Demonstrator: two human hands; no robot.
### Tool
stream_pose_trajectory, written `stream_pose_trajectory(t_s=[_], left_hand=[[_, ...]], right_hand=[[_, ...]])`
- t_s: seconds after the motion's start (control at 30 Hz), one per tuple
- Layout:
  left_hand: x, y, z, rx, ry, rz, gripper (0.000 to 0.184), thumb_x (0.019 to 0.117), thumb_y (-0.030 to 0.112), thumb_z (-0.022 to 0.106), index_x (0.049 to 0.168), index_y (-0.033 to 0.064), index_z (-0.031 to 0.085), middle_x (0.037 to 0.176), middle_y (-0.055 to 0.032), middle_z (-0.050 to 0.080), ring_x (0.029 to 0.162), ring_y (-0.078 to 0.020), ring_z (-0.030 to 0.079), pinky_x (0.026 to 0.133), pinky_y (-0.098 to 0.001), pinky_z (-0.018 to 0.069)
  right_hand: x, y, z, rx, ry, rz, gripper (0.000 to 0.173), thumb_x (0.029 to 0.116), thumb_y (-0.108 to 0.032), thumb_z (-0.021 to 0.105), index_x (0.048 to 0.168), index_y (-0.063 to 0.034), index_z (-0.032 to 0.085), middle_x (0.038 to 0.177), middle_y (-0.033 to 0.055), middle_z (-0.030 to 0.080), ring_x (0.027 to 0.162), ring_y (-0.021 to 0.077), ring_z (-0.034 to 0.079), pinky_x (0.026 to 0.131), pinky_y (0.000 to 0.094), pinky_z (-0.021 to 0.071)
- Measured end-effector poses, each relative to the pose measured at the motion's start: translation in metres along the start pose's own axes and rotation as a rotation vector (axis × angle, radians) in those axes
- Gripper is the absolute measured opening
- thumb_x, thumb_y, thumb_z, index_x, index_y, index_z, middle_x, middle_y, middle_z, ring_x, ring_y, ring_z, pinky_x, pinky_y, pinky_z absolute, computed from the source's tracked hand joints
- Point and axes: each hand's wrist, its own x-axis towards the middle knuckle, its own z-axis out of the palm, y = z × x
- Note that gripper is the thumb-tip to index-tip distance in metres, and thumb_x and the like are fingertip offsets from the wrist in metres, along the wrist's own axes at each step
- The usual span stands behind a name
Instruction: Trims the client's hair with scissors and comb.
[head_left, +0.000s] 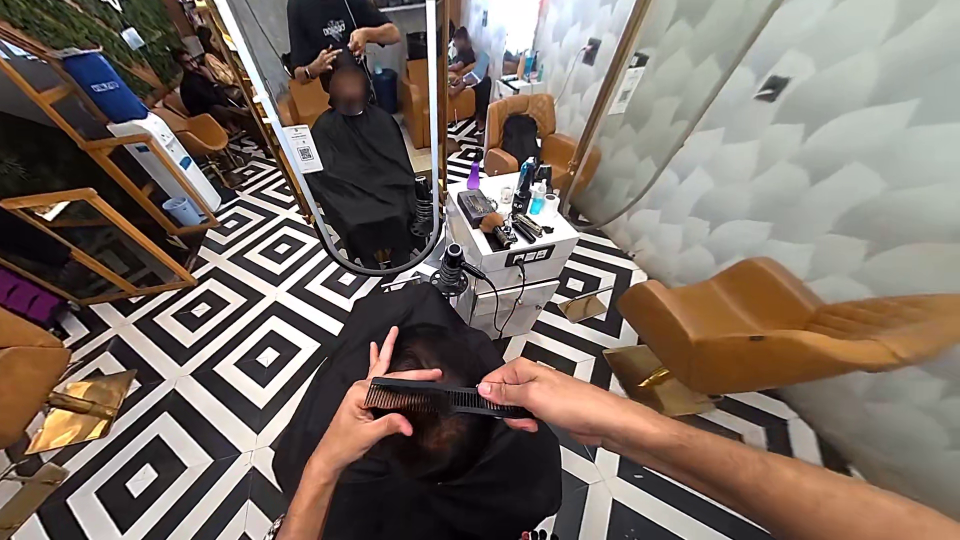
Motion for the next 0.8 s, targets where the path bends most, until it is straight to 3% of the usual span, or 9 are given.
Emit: stream_pose_trajectory(t_s=[0.1, 0.2, 0.3, 0.37, 0.43, 0.5, 0.6, 0.7, 0.8], left_hand=[[0.002, 0.001, -0.001, -0.012, 0.047, -0.035, 0.044, 0.0915, 0.056, 0.068, 0.114, 0.0208, 0.079, 0.151, -0.0021, 0.056, 0.152, -0.0275, 0.033, 0.128, -0.0602, 0.0045], [-0.001, -0.002, 0.001, -0.069, 0.117, -0.068, 0.064, 0.0947, 0.071, 0.047, 0.112, 0.0192, 0.080, 0.135, -0.0064, 0.069, 0.147, -0.0304, 0.042, 0.128, -0.0525, 0.0171], [0.003, 0.003, 0.003, -0.074, 0.120, -0.141, 0.071, 0.1049, 0.063, 0.026, 0.112, 0.0169, 0.080, 0.141, -0.0096, 0.064, 0.154, -0.0334, 0.027, 0.128, -0.0581, -0.0051], [0.006, 0.005, 0.003, -0.067, 0.121, -0.146, 0.059, 0.1080, 0.042, 0.030, 0.106, 0.0165, 0.082, 0.138, -0.0100, 0.066, 0.155, -0.0340, 0.025, 0.127, -0.0583, -0.0093], [0.006, 0.005, 0.004, -0.055, 0.136, -0.130, 0.055, 0.1068, 0.034, 0.031, 0.102, 0.0153, 0.083, 0.126, -0.0097, 0.073, 0.153, -0.0366, 0.030, 0.127, -0.0583, -0.0079], [0.007, 0.004, 0.004, -0.038, 0.134, -0.120, 0.056, 0.1059, 0.032, 0.030, 0.102, 0.0143, 0.083, 0.121, -0.0092, 0.075, 0.152, -0.0369, 0.032, 0.127, -0.0587, -0.0084], [0.010, 0.004, 0.003, -0.025, 0.130, -0.105, 0.057, 0.1054, 0.030, 0.029, 0.101, 0.0141, 0.083, 0.120, -0.0085, 0.075, 0.151, -0.0361, 0.034, 0.127, -0.0578, -0.0075], [0.012, 0.006, 0.003, -0.011, 0.117, -0.096, 0.055, 0.1044, 0.028, 0.029, 0.101, 0.0147, 0.082, 0.121, -0.0082, 0.075, 0.152, -0.0361, 0.032, 0.127, -0.0574, -0.0071], [0.013, 0.007, 0.004, 0.006, 0.113, -0.089, 0.054, 0.1030, 0.027, 0.031, 0.100, 0.0152, 0.083, 0.120, -0.0072, 0.075, 0.153, -0.0349, 0.031, 0.127, -0.0579, -0.0076]], right_hand=[[-0.008, -0.003, 0.005, 0.039, 0.073, -0.066, 0.041, 0.1094, -0.023, 0.043, 0.075, -0.0089, 0.059, 0.056, -0.0023, 0.048, 0.049, 0.0024, 0.042, 0.049, 0.0176, 0.0311], [-0.018, -0.003, 0.022, -0.274, 0.208, -0.203, 0.040, 0.1101, -0.030, 0.042, 0.083, -0.0080, 0.062, 0.060, 0.0026, 0.055, 0.051, 0.0108, 0.052, 0.050, 0.0271, 0.0423], [-0.025, -0.008, 0.033, -0.730, 0.067, -0.214, 0.041, 0.1093, -0.040, 0.044, 0.094, -0.0086, 0.066, 0.075, 0.0047, 0.061, 0.070, 0.0189, 0.061, 0.069, 0.0421, 0.0484], [-0.017, -0.015, 0.014, -0.515, 0.066, -0.222, 0.026, 0.1057, -0.029, 0.055, 0.108, -0.0072, 0.069, 0.092, 0.0034, 0.071, 0.080, 0.0130, 0.067, 0.072, 0.0349, 0.0552], [-0.007, -0.029, -0.021, -0.093, 0.081, -0.153, 0.022, 0.1023, -0.008, 0.053, 0.123, -0.0048, 0.061, 0.114, 0.0086, 0.069, 0.091, 0.0154, 0.068, 0.076, 0.0330, 0.0581], [-0.002, -0.041, -0.044, 0.043, 0.086, -0.067, 0.028, 0.0987, 0.004, 0.050, 0.126, 0.0012, 0.056, 0.107, 0.0144, 0.070, 0.088, 0.0228, 0.073, 0.075, 0.0385, 0.0634], [0.000, -0.050, -0.040, -0.444, -0.085, 0.013, 0.014, 0.0943, -0.003, 0.069, 0.105, 0.0017, 0.062, 0.080, 0.0097, 0.070, 0.064, 0.0168, 0.069, 0.057, 0.0313, 0.0584], [0.005, -0.065, -0.027, -1.033, -0.243, -0.030, 0.041, 0.0847, -0.036, 0.085, 0.108, -0.0088, 0.065, 0.087, 0.0030, 0.065, 0.078, 0.0147, 0.062, 0.072, 0.0374, 0.0529], [0.014, -0.075, -0.020, -1.081, -0.324, -0.064, 0.044, 0.0846, -0.036, 0.085, 0.111, -0.0063, 0.066, 0.093, 0.0053, 0.067, 0.083, 0.0162, 0.064, 0.077, 0.0390, 0.0525]])
